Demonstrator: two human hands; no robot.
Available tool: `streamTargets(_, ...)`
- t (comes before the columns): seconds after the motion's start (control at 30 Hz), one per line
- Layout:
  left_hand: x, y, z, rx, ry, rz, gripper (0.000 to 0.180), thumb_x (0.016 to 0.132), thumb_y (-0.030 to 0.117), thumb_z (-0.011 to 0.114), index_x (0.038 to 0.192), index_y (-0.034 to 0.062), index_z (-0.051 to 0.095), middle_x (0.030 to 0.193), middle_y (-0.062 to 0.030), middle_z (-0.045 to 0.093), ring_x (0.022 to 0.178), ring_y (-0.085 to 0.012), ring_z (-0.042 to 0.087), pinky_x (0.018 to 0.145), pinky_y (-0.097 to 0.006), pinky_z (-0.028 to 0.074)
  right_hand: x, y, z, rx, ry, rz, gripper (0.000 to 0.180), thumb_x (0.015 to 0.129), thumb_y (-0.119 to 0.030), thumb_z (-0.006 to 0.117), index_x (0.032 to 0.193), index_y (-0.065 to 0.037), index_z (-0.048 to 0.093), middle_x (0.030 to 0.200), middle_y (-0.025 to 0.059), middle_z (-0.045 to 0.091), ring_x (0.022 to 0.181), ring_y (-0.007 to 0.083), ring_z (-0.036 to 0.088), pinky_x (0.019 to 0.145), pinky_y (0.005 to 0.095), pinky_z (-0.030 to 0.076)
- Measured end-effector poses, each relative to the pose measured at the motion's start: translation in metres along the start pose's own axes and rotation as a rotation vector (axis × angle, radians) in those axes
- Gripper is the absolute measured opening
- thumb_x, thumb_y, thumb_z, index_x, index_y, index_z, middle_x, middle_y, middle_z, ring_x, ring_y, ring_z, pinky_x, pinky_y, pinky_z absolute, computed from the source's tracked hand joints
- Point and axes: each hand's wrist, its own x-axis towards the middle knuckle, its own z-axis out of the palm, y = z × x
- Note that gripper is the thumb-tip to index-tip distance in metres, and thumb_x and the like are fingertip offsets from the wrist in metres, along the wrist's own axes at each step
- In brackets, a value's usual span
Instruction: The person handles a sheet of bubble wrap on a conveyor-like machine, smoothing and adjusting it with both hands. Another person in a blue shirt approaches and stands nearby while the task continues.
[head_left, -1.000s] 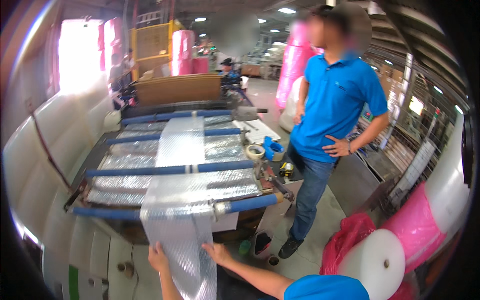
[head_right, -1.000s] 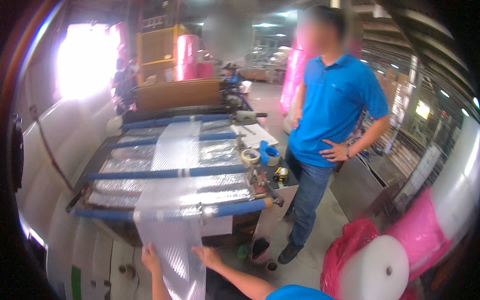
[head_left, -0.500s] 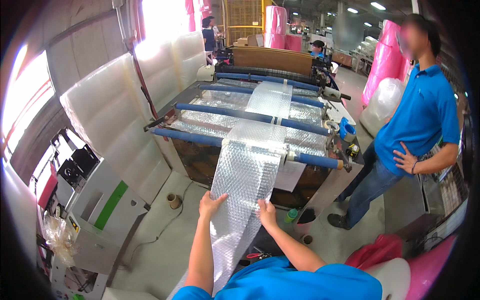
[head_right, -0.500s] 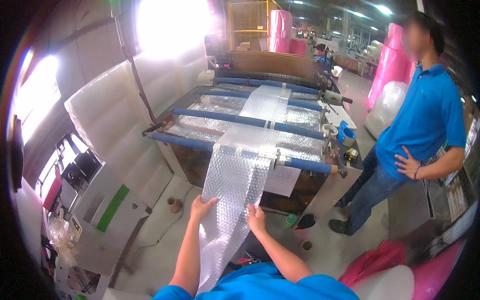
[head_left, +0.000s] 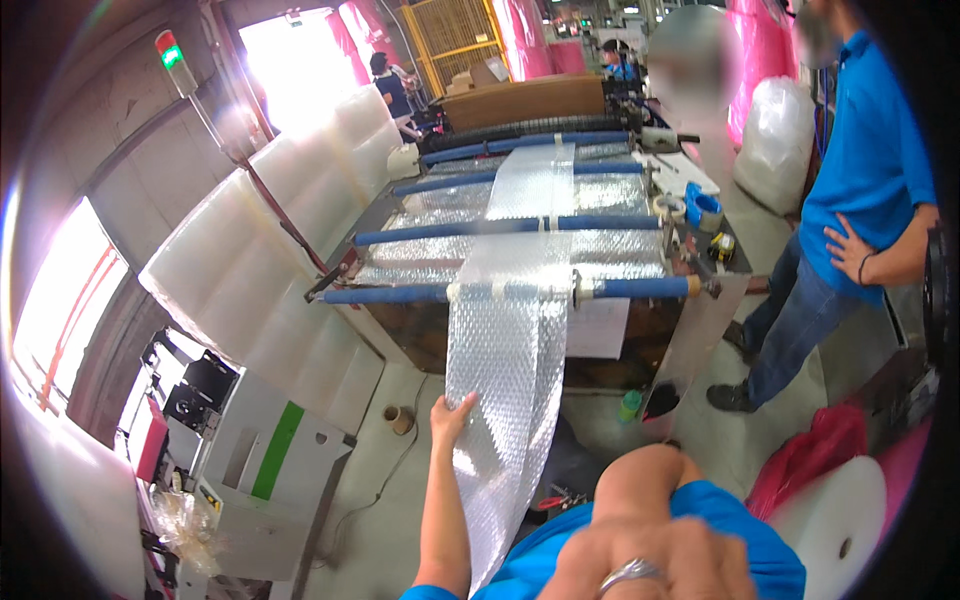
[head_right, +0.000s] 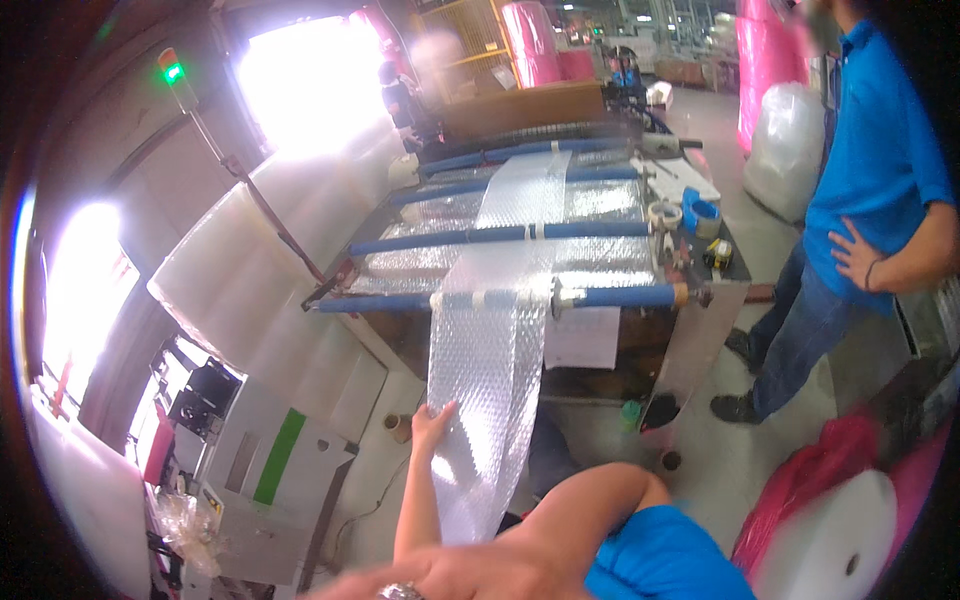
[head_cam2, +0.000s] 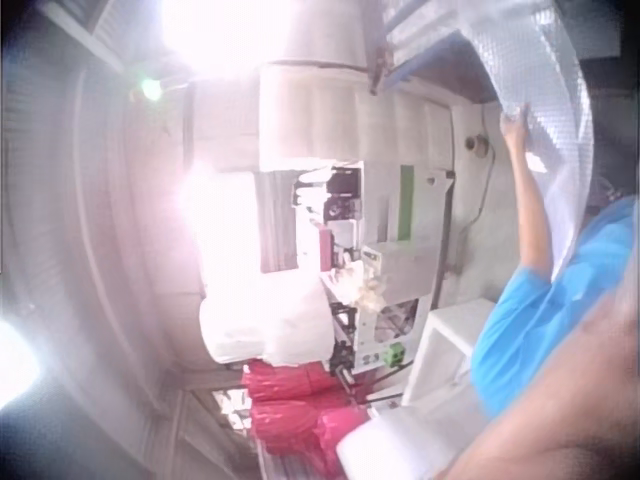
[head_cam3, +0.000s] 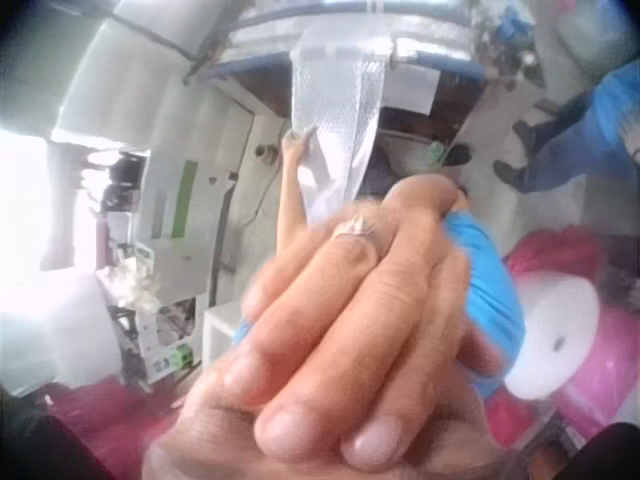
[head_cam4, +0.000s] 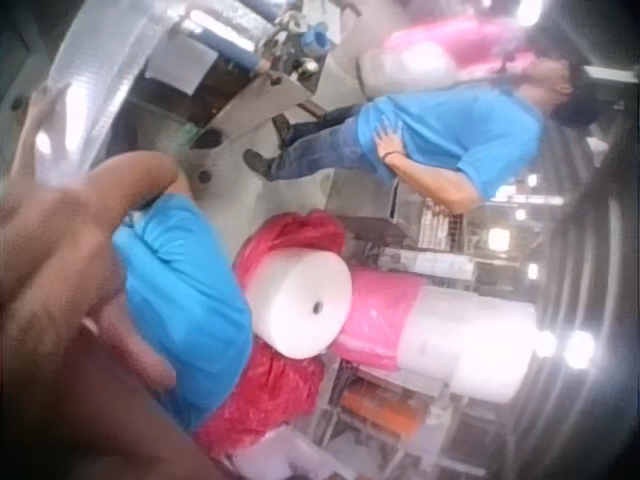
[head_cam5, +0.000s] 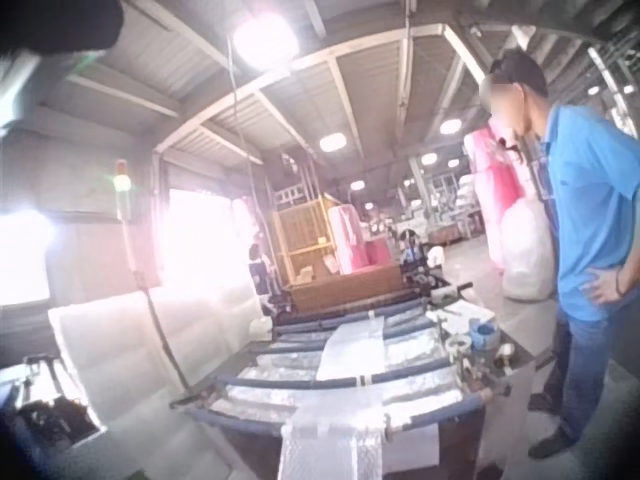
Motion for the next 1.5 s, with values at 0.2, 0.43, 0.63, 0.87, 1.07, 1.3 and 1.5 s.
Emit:
streamTargets(0.2, -0.001, 0.003, 0.007, 0.013, 0.023, -0.113, 0.060, 0.060, 0.043, 0.075, 0.093, -0.0044, 0.059, 0.085, -0.0144, 0.063, 0.079, -0.0218, 0.061, 0.072, -0.033, 0.046, 0.003, 0.032, 0.041, 0.257, 0.513, -0.524, 0.038, 0.083, -0.029, 0.053, 0.099, 0.006, 0.058, 0.105, 0.0297, 0.053, 0.099, 0.0390, 0.054, 0.091, 0.0428, 0.040)
streamTargets(0.43, 0.001, 0.000, 0.015, -0.006, 0.032, -0.065, 0.055, 0.060, 0.043, 0.075, 0.085, -0.0037, 0.059, 0.068, -0.0087, 0.060, 0.057, -0.0150, 0.055, 0.055, -0.029, 0.045, 0.008, -0.004, 0.036, 0.020, 0.677, -0.177, 0.043, 0.086, -0.032, 0.049, 0.095, 0.008, 0.059, 0.093, 0.0313, 0.057, 0.093, 0.0379, 0.057, 0.097, 0.0424, 0.031)
streamTargets(0.63, 0.006, -0.007, 0.023, -0.052, -0.012, -0.110, 0.053, 0.061, 0.041, 0.076, 0.084, -0.0030, 0.059, 0.067, -0.0065, 0.059, 0.056, -0.0121, 0.052, 0.052, -0.027, 0.043, 0.014, -0.028, 0.022, -0.147, 0.698, 0.085, 0.053, 0.086, -0.040, 0.046, 0.086, 0.011, 0.059, 0.081, 0.0275, 0.061, 0.081, 0.0294, 0.061, 0.106, 0.0348, 0.013)
streamTargets(0.87, 0.006, -0.002, 0.030, -0.087, -0.028, -0.049, 0.047, 0.066, 0.037, 0.074, 0.083, -0.0041, 0.059, 0.067, -0.0049, 0.058, 0.057, -0.0111, 0.051, 0.052, -0.026, 0.042, -0.016, 0.000, -0.013, 0.212, 0.393, 0.008, 0.069, 0.076, -0.050, 0.054, 0.095, 0.016, 0.054, 0.091, 0.0261, 0.060, 0.081, 0.0266, 0.062, 0.095, 0.0296, 0.031)
streamTargets(1.07, 0.006, 0.003, 0.028, 0.010, -0.018, -0.045, 0.048, 0.066, 0.040, 0.073, 0.085, -0.0027, 0.060, 0.069, -0.0061, 0.060, 0.059, -0.0128, 0.053, 0.055, -0.028, 0.043, -0.033, 0.021, -0.054, 0.164, 0.001, 0.055, 0.071, 0.068, -0.042, 0.066, 0.104, 0.018, 0.051, 0.101, 0.0276, 0.057, 0.091, 0.0329, 0.060, 0.080, 0.0340, 0.047)
streamTargets(1.3, 0.010, -0.013, 0.034, 0.079, 0.018, 0.003, 0.054, 0.070, 0.046, 0.067, 0.094, -0.0015, 0.056, 0.080, -0.0134, 0.062, 0.075, -0.0245, 0.059, 0.067, -0.036, 0.044, -0.053, 0.025, -0.065, 0.137, 0.099, 0.246, 0.042, 0.074, -0.026, 0.067, 0.093, 0.010, 0.056, 0.091, 0.0242, 0.059, 0.081, 0.0306, 0.060, 0.071, 0.0373, 0.048)
streamTargets(1.5, 0.008, -0.030, 0.045, 0.236, 0.117, 0.033, 0.054, 0.075, 0.049, 0.059, 0.101, 0.0029, 0.053, 0.081, -0.0177, 0.061, 0.079, -0.0357, 0.058, 0.070, -0.042, 0.043, -0.137, 0.035, -0.160, -0.738, 1.045, 0.339, 0.040, 0.079, -0.016, 0.063, 0.109, 0.003, 0.045, 0.093, 0.0136, 0.056, 0.093, 0.0243, 0.053, 0.083, 0.0352, 0.041)
